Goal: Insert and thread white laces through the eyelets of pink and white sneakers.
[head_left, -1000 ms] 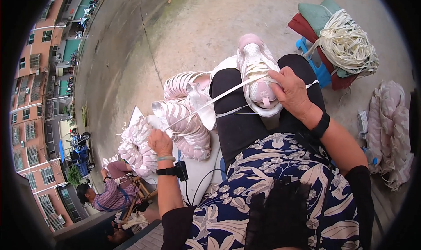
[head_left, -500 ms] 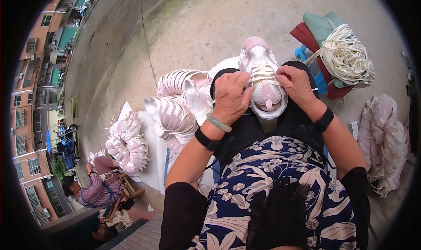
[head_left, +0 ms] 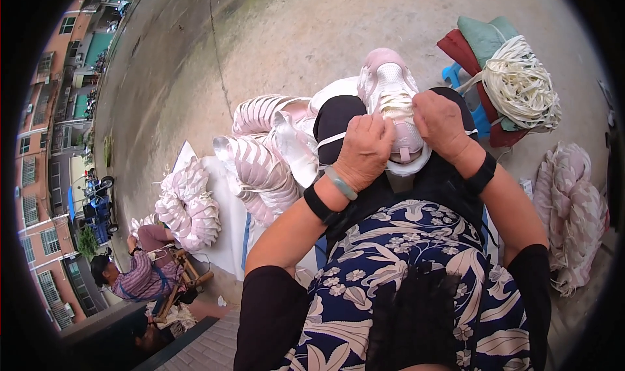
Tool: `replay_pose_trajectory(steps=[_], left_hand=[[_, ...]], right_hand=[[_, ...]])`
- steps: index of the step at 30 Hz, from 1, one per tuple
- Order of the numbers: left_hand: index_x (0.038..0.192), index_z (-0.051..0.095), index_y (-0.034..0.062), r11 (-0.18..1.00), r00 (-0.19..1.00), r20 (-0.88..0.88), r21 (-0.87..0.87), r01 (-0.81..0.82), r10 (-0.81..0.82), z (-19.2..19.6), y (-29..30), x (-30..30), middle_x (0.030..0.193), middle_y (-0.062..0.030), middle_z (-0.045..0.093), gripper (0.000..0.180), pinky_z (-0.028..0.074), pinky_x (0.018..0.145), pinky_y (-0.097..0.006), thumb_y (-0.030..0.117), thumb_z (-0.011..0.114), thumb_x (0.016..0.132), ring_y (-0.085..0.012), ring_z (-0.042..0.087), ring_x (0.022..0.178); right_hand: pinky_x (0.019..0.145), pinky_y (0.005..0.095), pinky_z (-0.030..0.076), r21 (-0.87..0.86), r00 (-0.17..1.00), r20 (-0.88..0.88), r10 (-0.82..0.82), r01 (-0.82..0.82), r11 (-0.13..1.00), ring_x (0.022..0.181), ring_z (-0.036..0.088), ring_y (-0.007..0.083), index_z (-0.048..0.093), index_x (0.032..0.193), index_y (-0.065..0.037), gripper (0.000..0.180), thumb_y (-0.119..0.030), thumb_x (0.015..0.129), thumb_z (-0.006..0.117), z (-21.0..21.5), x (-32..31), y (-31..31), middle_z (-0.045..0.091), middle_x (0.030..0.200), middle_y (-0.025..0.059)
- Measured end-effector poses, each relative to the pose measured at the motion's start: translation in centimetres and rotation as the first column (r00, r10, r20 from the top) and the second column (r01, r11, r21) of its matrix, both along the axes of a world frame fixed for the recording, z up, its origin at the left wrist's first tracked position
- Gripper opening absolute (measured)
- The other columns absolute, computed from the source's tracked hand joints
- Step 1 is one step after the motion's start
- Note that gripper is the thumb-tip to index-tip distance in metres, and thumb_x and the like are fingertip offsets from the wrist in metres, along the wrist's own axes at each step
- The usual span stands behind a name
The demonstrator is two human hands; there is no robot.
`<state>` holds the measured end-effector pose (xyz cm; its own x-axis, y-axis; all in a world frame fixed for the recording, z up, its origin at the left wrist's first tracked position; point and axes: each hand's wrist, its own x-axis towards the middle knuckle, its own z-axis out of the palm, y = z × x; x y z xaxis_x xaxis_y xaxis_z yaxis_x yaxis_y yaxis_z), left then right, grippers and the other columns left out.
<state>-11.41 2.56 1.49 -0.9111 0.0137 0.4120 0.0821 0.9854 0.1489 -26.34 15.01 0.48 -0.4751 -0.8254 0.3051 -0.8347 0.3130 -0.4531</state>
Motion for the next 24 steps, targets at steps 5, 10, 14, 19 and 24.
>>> replay_pose_trajectory(steps=[5,10,14,19,24], left_hand=[[0.099,0.056,-0.0002,1.000,0.996,0.083,-0.014,-0.014,0.015,0.4,0.0,-0.1,0.078,-0.0117,0.052,0.027,0.043,0.067,-0.038,0.007,0.055,0.073,-0.0278,0.055,0.074],[0.102,0.057,0.0027,0.978,0.998,0.041,0.201,-0.062,0.055,0.7,0.0,0.1,0.088,-0.0124,0.057,0.027,0.044,0.069,-0.038,0.008,0.059,0.075,-0.0295,0.057,0.079],[0.104,0.058,0.0041,0.929,0.991,0.025,0.347,-0.129,0.129,1.0,-0.1,0.3,0.098,-0.0129,0.061,0.031,0.044,0.071,-0.038,0.008,0.064,0.074,-0.0298,0.060,0.085],[0.105,0.059,0.0085,0.966,0.990,0.075,0.221,-0.133,0.119,1.3,-0.2,-0.4,0.086,-0.0101,0.058,0.028,0.043,0.067,-0.037,0.011,0.063,0.077,-0.0277,0.058,0.076],[0.103,0.061,0.0128,0.989,0.987,0.112,0.082,-0.124,0.114,0.7,-0.1,-0.7,0.075,-0.0073,0.052,0.023,0.041,0.062,-0.037,0.014,0.060,0.079,-0.0255,0.055,0.069]], right_hand=[[0.056,0.0268,0.043,-0.146,0.544,0.830,0.122,0.000,0.989,0.060,0.052,0.0109,0.057,0.080,-0.002,0.009,-0.010,0.083,0.053,0.0,-2.4,0.2,0.053,0.065,0.0034],[0.054,0.0240,0.041,-0.164,0.595,0.795,0.120,0.021,0.986,0.059,0.047,0.0068,0.057,0.082,-0.001,0.012,-0.012,0.081,0.059,0.1,-0.9,0.6,0.052,0.065,0.0006],[0.053,0.0258,0.042,-0.126,0.694,0.719,0.034,0.082,0.989,0.057,0.050,0.0098,0.057,0.082,-0.001,0.014,-0.014,0.080,0.062,-0.5,-0.6,1.0,0.054,0.064,0.0033],[0.055,0.0324,0.044,-0.142,0.814,0.581,-0.004,0.107,0.984,0.058,0.056,0.0216,0.057,0.079,-0.002,0.015,-0.016,0.078,0.063,-0.5,-0.1,0.6,0.058,0.067,0.0107],[0.057,0.0359,0.044,-0.189,0.929,0.370,-0.015,0.091,0.978,0.062,0.057,0.0272,0.057,0.079,-0.002,0.013,-0.015,0.081,0.059,-0.9,-0.1,-0.1,0.057,0.068,0.0143]])
